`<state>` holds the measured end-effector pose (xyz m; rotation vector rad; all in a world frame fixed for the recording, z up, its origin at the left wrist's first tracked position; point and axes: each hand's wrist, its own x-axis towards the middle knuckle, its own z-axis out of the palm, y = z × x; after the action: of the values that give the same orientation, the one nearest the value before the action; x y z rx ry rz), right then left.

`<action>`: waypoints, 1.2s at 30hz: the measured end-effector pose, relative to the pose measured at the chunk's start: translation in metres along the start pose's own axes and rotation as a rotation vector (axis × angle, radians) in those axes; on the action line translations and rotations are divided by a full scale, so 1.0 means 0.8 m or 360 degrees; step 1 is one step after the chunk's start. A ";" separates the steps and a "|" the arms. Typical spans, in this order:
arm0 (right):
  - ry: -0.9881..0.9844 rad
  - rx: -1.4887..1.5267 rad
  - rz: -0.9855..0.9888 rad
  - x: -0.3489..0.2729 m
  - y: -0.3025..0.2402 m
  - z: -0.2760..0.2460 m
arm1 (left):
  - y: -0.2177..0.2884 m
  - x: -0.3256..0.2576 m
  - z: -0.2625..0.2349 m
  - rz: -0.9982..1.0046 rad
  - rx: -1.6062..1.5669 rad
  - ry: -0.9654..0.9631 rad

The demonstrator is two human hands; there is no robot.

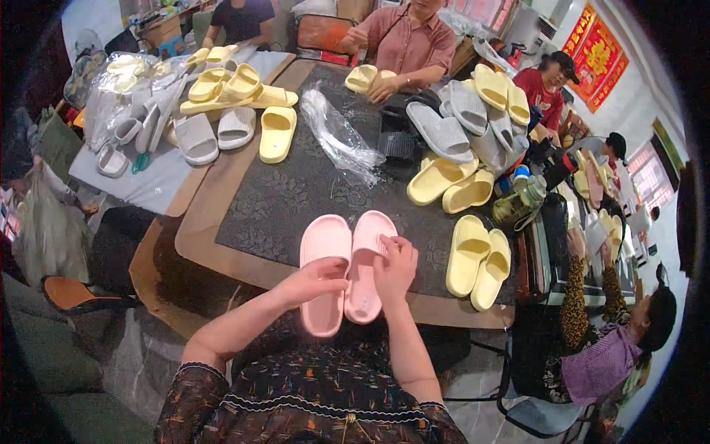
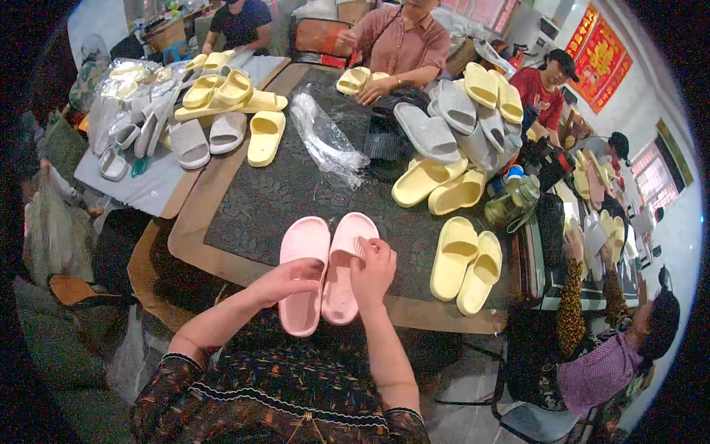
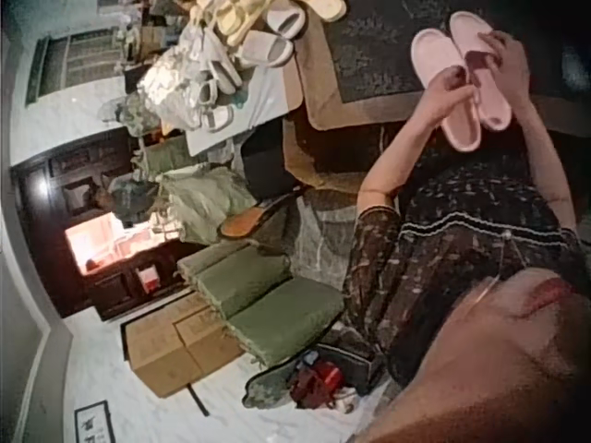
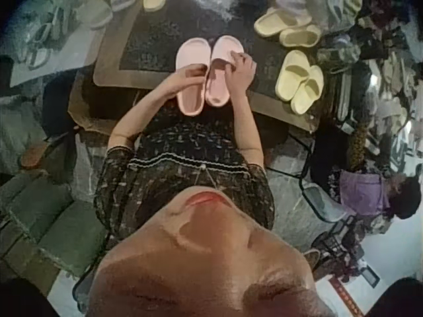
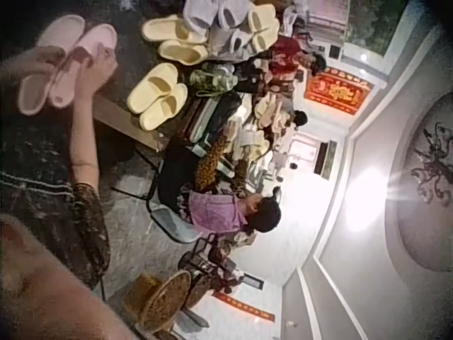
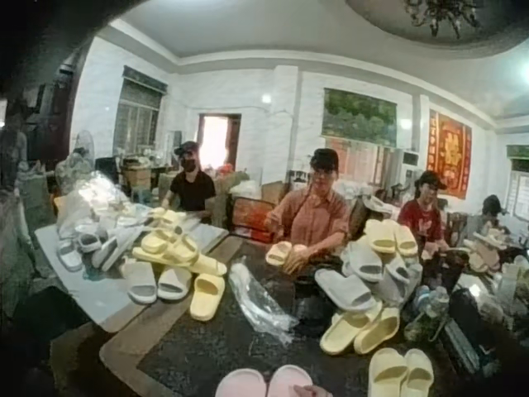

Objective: The person takes pairs of slide slippers and fastens them together with plastic tag loops by hand.

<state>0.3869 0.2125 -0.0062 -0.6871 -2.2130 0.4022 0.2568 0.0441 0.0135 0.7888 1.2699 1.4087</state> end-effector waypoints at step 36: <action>0.0136 0.1126 0.0471 -0.009 0.037 0.041 | 0.055 0.186 -0.096 0.0372 0.1760 0.1121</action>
<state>0.3767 0.2297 -0.0459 -0.6125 -1.7090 1.2049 0.1364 0.1689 0.0141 1.2222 2.6687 1.1093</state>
